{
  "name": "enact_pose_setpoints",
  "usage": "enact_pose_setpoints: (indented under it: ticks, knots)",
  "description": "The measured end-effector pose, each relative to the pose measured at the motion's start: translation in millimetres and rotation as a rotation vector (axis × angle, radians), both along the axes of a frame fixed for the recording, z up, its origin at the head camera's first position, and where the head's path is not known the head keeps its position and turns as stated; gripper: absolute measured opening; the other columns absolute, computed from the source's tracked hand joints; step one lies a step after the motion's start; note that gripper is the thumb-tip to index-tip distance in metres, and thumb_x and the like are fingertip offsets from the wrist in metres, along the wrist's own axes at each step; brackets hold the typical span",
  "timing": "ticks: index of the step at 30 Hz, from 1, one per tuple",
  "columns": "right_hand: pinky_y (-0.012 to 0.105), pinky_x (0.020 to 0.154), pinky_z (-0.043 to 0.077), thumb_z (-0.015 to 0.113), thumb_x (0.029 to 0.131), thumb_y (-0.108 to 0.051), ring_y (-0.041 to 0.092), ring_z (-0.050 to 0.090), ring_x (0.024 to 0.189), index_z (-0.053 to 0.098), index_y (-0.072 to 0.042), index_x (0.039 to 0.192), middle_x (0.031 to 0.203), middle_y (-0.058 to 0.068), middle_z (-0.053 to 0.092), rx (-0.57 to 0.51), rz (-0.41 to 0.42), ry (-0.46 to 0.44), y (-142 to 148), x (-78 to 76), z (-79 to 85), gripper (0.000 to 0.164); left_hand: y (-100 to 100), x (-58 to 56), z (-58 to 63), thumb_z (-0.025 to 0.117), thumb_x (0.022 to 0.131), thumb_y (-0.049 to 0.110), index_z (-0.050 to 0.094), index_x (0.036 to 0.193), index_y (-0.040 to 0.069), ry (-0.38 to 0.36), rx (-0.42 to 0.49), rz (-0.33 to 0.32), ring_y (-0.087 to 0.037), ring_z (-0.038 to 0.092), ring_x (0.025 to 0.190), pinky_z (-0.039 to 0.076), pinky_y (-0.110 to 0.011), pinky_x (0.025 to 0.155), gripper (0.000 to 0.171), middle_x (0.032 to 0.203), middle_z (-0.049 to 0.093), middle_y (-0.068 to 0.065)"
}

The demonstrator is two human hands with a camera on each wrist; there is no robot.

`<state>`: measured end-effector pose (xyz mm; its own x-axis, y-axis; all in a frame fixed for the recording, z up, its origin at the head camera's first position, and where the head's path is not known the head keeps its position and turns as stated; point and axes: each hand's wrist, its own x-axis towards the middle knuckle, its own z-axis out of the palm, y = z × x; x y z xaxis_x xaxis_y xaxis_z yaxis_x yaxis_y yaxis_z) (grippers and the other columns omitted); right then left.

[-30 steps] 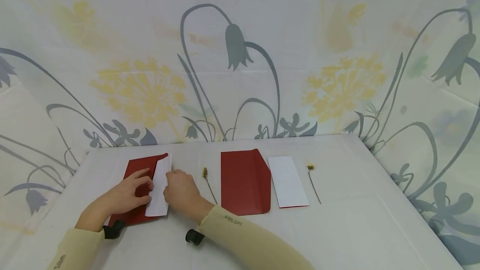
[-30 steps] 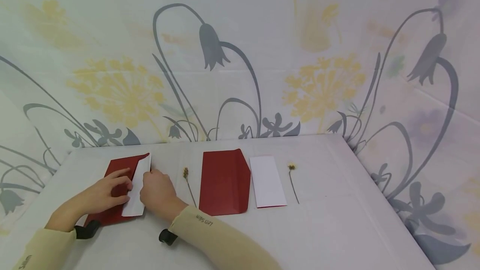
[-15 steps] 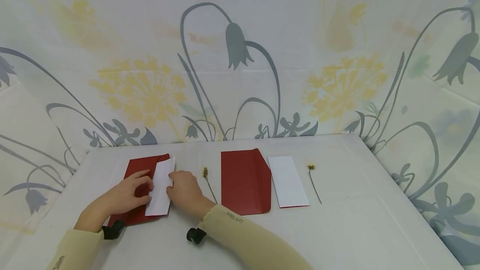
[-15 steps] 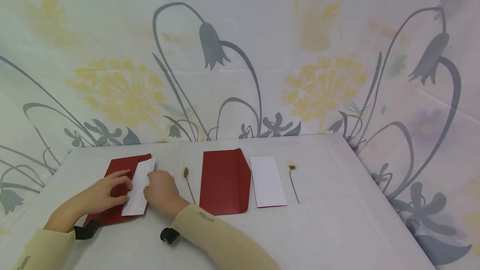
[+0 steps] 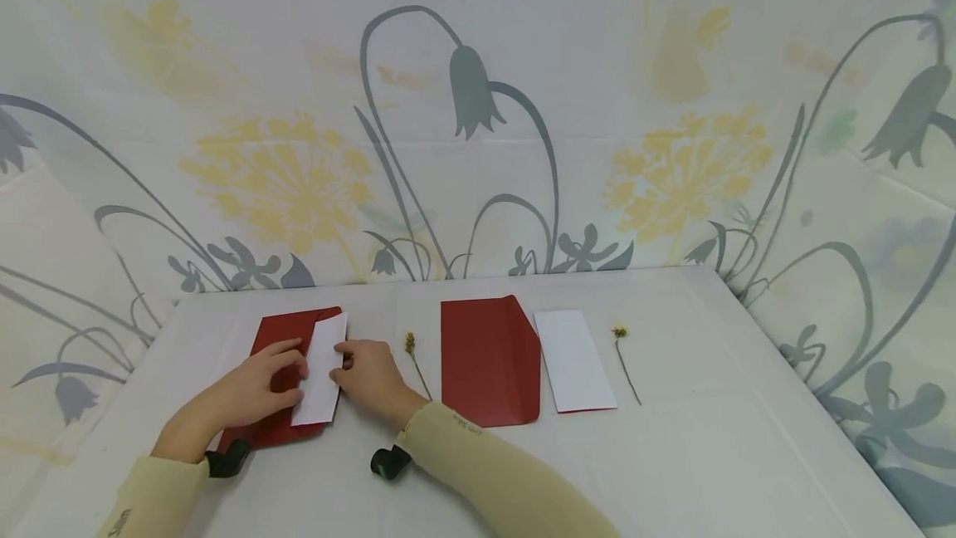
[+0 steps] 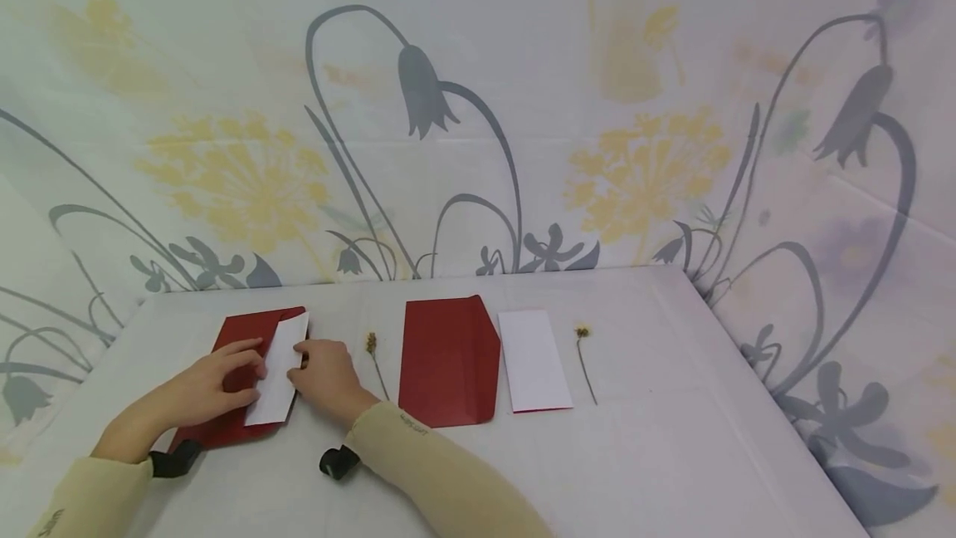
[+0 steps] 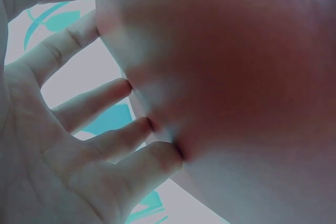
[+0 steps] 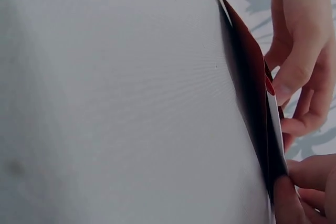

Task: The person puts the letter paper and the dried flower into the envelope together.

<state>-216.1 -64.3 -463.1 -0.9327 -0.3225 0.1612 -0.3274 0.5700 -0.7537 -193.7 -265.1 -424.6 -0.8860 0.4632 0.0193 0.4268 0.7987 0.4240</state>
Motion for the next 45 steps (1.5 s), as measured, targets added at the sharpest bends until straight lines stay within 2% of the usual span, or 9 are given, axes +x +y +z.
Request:
enact_pose_setpoints:
  ticks: [6, 11, 23, 31, 41, 45]
  knots:
    - [0.009, 0.067, 0.047, 0.078, 0.085, -0.01, -0.006, 0.06, 0.078, 0.072, -0.006, 0.118, 0.094, -0.004, 0.073, -0.066, -0.019, -0.045, -2.8, -4.3, -6.5, 0.033, 0.7, -1.5, -2.8, 0.08, 0.08, 0.018, 0.059, 0.096, 0.022, -0.001, 0.004, 0.008, -0.052, 0.045, 0.124, 0.047, -0.064, 0.092, 0.027, 0.141, 0.045, -0.031]
    - [0.008, 0.066, 0.046, 0.078, 0.085, -0.008, -0.007, 0.061, 0.077, 0.072, -0.005, 0.117, 0.092, -0.003, 0.074, -0.089, -0.011, -0.031, -5.8, -4.4, -8.8, 0.033, -0.5, -0.9, -2.4, 0.079, 0.08, 0.017, 0.059, 0.096, 0.021, 0.002, 0.009, 0.004, -0.052, 0.045, 0.123, 0.046, -0.065, 0.092, 0.027, 0.141, 0.045, -0.032]
    - [0.009, 0.066, 0.044, 0.078, 0.086, -0.012, -0.004, 0.053, 0.073, 0.072, -0.009, 0.119, 0.082, -0.01, 0.066, -0.048, -0.026, -0.059, -14.0, -3.7, -6.4, 0.033, 0.5, -2.9, -1.3, 0.076, 0.082, 0.016, 0.057, 0.094, 0.023, 0.004, 0.013, 0.0, -0.054, 0.046, 0.123, 0.044, -0.068, 0.093, 0.024, 0.141, 0.045, -0.032]
    - [0.008, 0.063, 0.045, 0.078, 0.087, -0.013, -0.005, 0.056, 0.076, 0.072, -0.01, 0.119, 0.088, -0.008, 0.069, -0.029, -0.004, -0.058, -24.2, -3.1, -4.5, 0.032, 1.0, 0.3, -1.0, 0.08, 0.08, 0.02, 0.058, 0.095, 0.022, -0.012, 0.007, 0.012, -0.055, 0.046, 0.122, 0.045, -0.068, 0.091, 0.027, 0.141, 0.045, -0.033]
    - [0.009, 0.067, 0.048, 0.075, 0.089, -0.014, -0.005, 0.061, 0.081, 0.071, -0.01, 0.117, 0.096, -0.007, 0.07, -0.138, -0.013, -0.093, -23.0, -2.2, -6.8, 0.029, 0.2, -1.0, -1.5, 0.08, 0.08, 0.019, 0.058, 0.097, 0.022, -0.015, 0.001, 0.012, -0.055, 0.044, 0.124, 0.047, -0.067, 0.088, 0.029, 0.142, 0.043, -0.032]
    - [0.01, 0.068, 0.048, 0.074, 0.089, -0.014, -0.004, 0.059, 0.081, 0.07, -0.008, 0.116, 0.097, -0.006, 0.064, -0.169, -0.039, -0.111, -21.5, -2.8, -6.3, 0.028, 0.3, -0.3, -2.5, 0.08, 0.081, 0.018, 0.057, 0.097, 0.022, -0.016, 0.004, 0.018, -0.054, 0.044, 0.125, 0.048, -0.066, 0.09, 0.028, 0.143, 0.043, -0.031]
